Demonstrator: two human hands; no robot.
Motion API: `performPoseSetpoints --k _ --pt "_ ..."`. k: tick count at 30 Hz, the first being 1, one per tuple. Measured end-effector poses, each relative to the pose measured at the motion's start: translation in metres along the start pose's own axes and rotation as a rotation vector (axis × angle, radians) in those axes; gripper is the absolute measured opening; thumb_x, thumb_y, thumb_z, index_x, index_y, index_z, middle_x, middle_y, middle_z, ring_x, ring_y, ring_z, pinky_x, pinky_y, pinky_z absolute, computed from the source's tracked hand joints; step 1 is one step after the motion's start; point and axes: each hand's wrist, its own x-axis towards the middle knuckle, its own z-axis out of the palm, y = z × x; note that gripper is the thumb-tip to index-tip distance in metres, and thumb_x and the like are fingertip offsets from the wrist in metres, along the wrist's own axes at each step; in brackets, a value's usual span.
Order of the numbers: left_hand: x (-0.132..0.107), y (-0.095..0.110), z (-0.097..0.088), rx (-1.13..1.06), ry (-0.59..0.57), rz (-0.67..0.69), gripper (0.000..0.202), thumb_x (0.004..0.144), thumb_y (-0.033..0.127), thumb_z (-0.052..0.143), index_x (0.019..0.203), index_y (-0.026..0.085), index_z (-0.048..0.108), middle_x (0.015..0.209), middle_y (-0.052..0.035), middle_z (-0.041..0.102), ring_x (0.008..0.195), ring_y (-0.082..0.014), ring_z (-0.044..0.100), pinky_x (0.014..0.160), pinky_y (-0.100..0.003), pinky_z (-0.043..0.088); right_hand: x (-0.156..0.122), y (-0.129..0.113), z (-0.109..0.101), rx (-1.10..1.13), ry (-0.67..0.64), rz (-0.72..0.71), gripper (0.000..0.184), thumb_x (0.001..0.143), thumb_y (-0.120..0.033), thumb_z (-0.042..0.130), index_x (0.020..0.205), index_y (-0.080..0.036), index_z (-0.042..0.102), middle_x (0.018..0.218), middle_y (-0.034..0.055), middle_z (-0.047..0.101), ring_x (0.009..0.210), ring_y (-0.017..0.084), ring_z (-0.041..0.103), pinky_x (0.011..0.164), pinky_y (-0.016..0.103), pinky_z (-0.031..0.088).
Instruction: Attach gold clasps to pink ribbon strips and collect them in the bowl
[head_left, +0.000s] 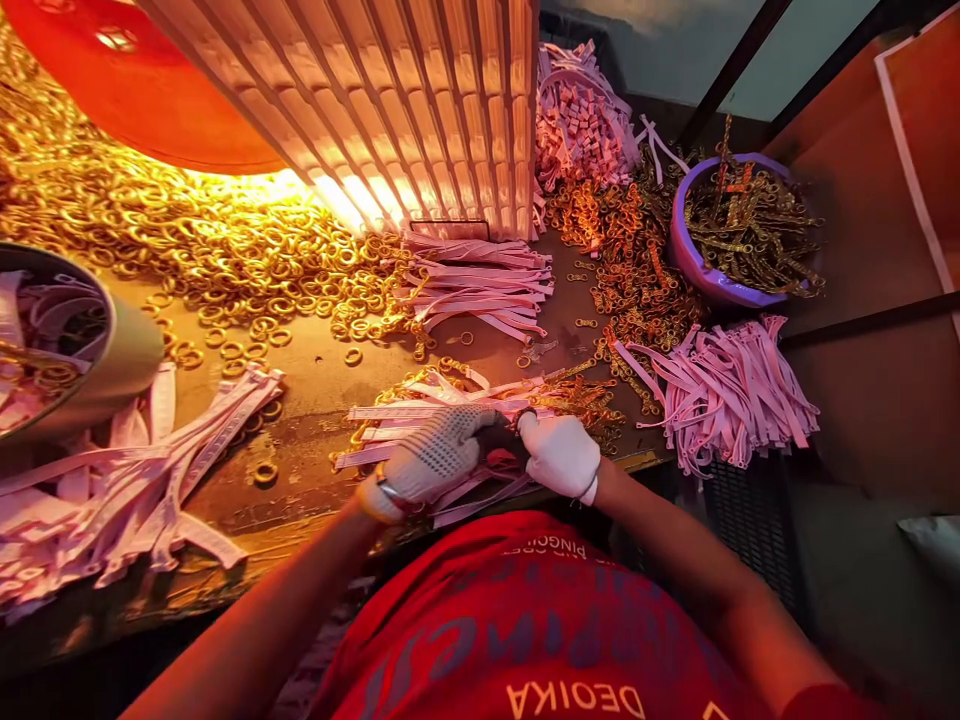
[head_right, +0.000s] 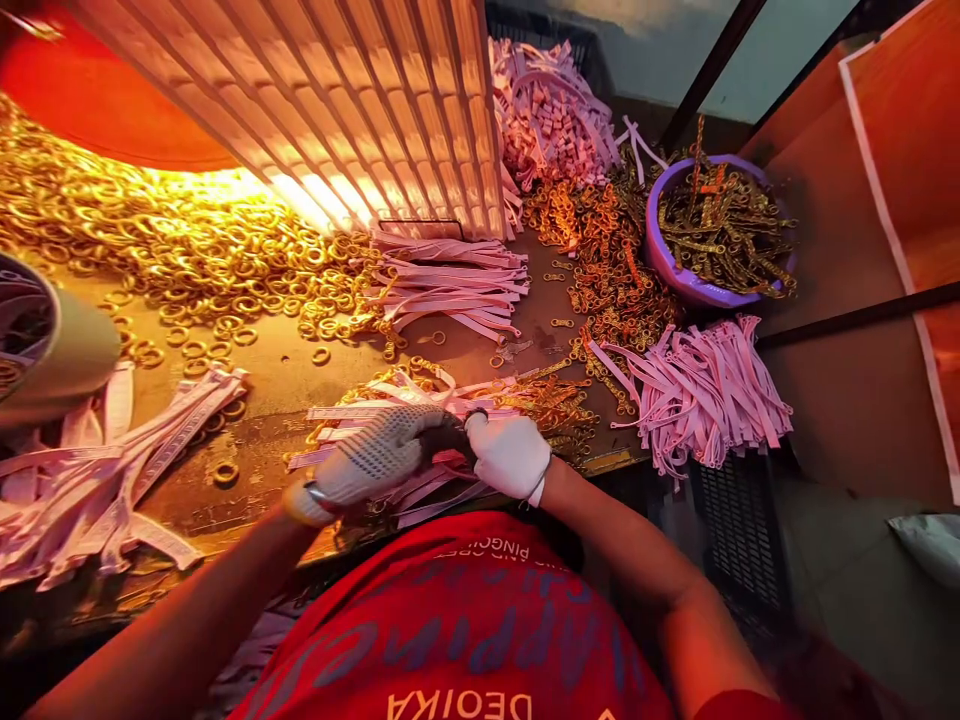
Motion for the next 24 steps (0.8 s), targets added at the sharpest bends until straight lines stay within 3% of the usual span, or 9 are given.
performPoseSetpoints --k 3,6,9,11,13,17,20,24 --pt "-0.001 0.007 -0.039 0.394 -0.023 0.056 0.023 0.071 0.024 0.060 0.083 0.025 0.080 0.084 -0.0036 0.077 0.074 -0.0232 0.065 0.074 -0.031 0.052 -0.013 0.012 0.004 0.041 0.028 0.124 0.022 0.093 -0.020 0.047 0.111 -0.013 0.057 0.089 0.0115 0.073 0.084 0.025 0.071 0.067 0.029 0.045" --pt "-0.004 0.004 -0.076 0.617 0.066 -0.050 0.027 0.074 0.029 0.057 0.087 0.026 0.080 0.081 -0.0026 0.078 0.068 -0.0231 0.065 0.067 -0.031 0.052 -0.039 0.035 0.011 0.120 0.027 0.223 0.021 0.095 -0.025 0.051 0.110 -0.015 0.060 0.092 0.0096 0.072 0.086 0.023 0.068 0.072 0.028 0.044" --pt "0.001 -0.002 -0.089 0.704 0.142 -0.107 0.035 0.081 0.038 0.056 0.103 0.025 0.080 0.091 -0.0037 0.079 0.071 -0.0237 0.066 0.070 -0.032 0.053 -0.055 0.074 0.015 0.167 0.122 0.195 0.023 0.094 -0.033 0.057 0.109 -0.017 0.065 0.113 0.0126 0.068 0.106 0.025 0.061 0.087 0.031 0.042" --pt "0.017 -0.005 -0.081 0.722 0.149 -0.085 0.039 0.084 0.041 0.055 0.108 0.024 0.080 0.096 -0.0068 0.079 0.073 -0.0244 0.068 0.072 -0.033 0.053 -0.048 0.107 0.017 0.151 0.220 0.257 0.024 0.095 -0.032 0.055 0.110 -0.017 0.067 0.122 0.0141 0.065 0.114 0.026 0.056 0.094 0.034 0.039" --pt "0.043 -0.006 -0.064 0.743 0.111 -0.028 0.036 0.084 0.039 0.056 0.105 0.023 0.081 0.099 -0.0091 0.079 0.078 -0.0249 0.069 0.075 -0.032 0.053 -0.026 0.140 0.019 0.112 0.264 0.382 0.025 0.095 -0.026 0.050 0.110 -0.016 0.068 0.117 0.0142 0.065 0.112 0.027 0.054 0.093 0.035 0.037" --pt "0.107 -0.008 -0.024 0.915 -0.049 -0.029 0.028 0.082 0.031 0.057 0.095 0.024 0.081 0.094 -0.0099 0.078 0.080 -0.0243 0.069 0.075 -0.030 0.050 0.036 0.196 0.027 -0.008 0.216 0.503 0.023 0.085 -0.017 0.055 0.103 -0.015 0.069 0.114 0.0164 0.065 0.116 0.030 0.049 0.089 0.037 0.033" --pt "0.142 -0.015 -0.001 1.068 -0.170 -0.121 0.030 0.080 0.033 0.059 0.100 0.024 0.081 0.093 -0.0127 0.077 0.080 -0.0264 0.069 0.074 -0.032 0.050 0.065 0.223 0.037 -0.062 0.171 0.553 0.026 0.081 -0.013 0.058 0.105 -0.013 0.068 0.115 0.0188 0.065 0.116 0.031 0.048 0.089 0.039 0.030" --pt "0.158 -0.033 0.014 1.191 -0.361 -0.051 0.035 0.084 0.035 0.056 0.108 0.023 0.080 0.096 -0.0154 0.076 0.083 -0.0282 0.069 0.076 -0.035 0.051 0.078 0.240 0.054 -0.102 0.147 0.578 0.026 0.081 -0.010 0.058 0.105 -0.012 0.067 0.111 0.0199 0.067 0.113 0.031 0.050 0.088 0.041 0.029"
